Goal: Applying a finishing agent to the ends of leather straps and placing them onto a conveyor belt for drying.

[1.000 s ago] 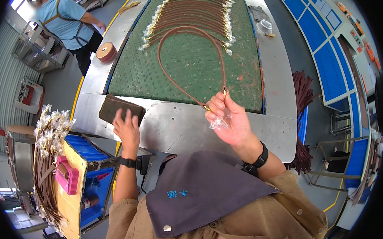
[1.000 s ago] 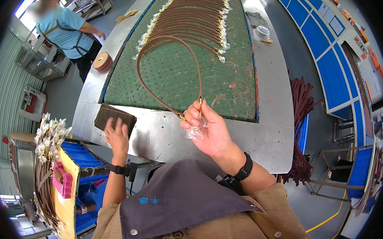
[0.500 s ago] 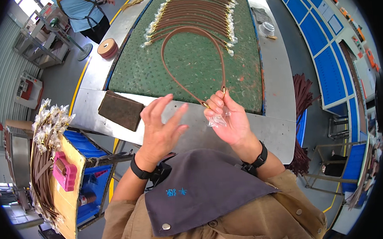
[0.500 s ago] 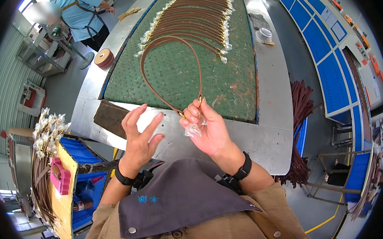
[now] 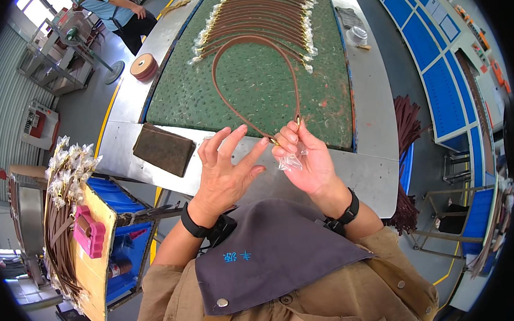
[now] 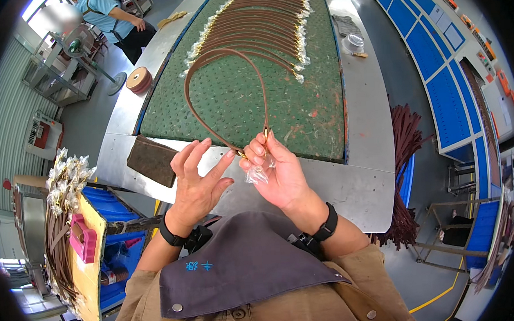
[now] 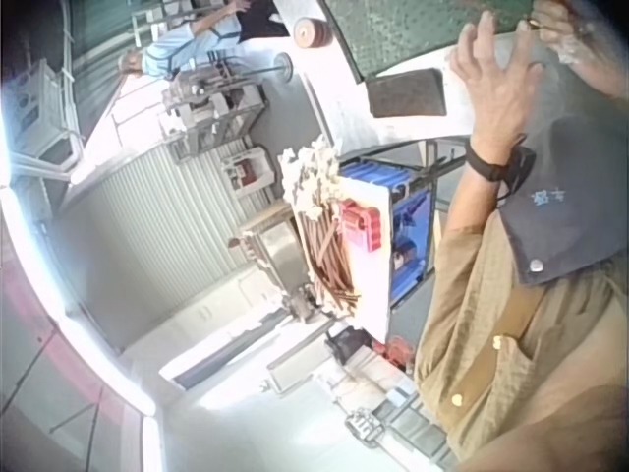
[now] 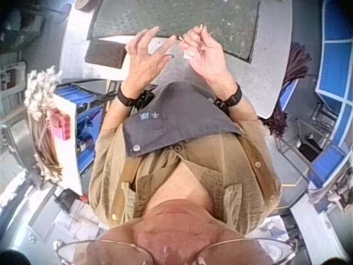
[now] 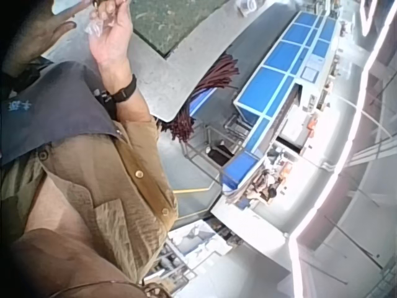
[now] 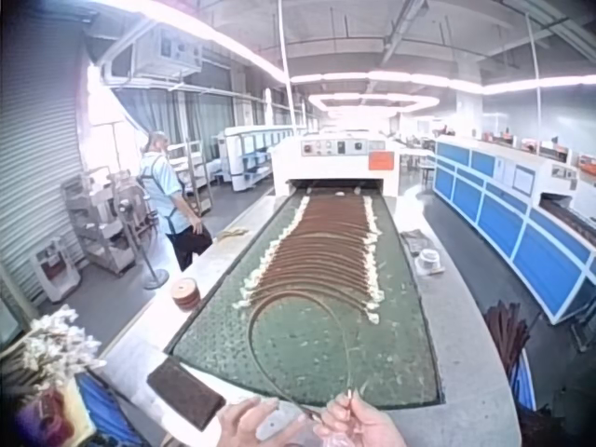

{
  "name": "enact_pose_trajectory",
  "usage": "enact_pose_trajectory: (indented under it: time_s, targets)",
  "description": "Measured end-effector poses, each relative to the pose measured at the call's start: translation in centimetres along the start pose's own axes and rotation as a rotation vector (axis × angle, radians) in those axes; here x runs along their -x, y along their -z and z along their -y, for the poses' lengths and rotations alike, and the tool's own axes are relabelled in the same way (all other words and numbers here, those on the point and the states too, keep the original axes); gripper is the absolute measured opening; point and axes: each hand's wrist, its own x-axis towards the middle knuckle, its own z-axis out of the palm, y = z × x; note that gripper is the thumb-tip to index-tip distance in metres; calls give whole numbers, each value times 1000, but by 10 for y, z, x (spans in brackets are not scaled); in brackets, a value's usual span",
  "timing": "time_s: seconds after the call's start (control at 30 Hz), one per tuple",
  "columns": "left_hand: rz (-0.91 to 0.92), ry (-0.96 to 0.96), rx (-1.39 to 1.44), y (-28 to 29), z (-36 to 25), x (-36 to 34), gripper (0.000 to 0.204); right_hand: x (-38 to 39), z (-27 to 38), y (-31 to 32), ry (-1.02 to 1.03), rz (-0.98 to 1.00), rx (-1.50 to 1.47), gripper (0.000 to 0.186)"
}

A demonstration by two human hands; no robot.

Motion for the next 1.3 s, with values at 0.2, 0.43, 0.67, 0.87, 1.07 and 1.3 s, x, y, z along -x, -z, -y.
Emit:
enact_pose_trajectory:
  time_s: [0.2,0.43,0.67,0.87,1.07,1.3]
  targets:
    - [9,-8,19,-4,1,3,59,-1,0,1,-3,-1,4,24]
    - [-4,95,201,-1,22,18,54,-4,2,6,-39,-8,-66,24]
    - [26,682,-309,-43,131,117,36,-1,1,4,-51,5,-42,25]
    - [414,853,-414,-48,137,130,34,1,1,2,-36,42,29,28]
    - [-92,431,-67,2,62,26,37,1,-1,-8,-34,72,221,26]
    - [-104,-26,32,33,-4,-35,32,6,-5,-18,-17,79,304,22]
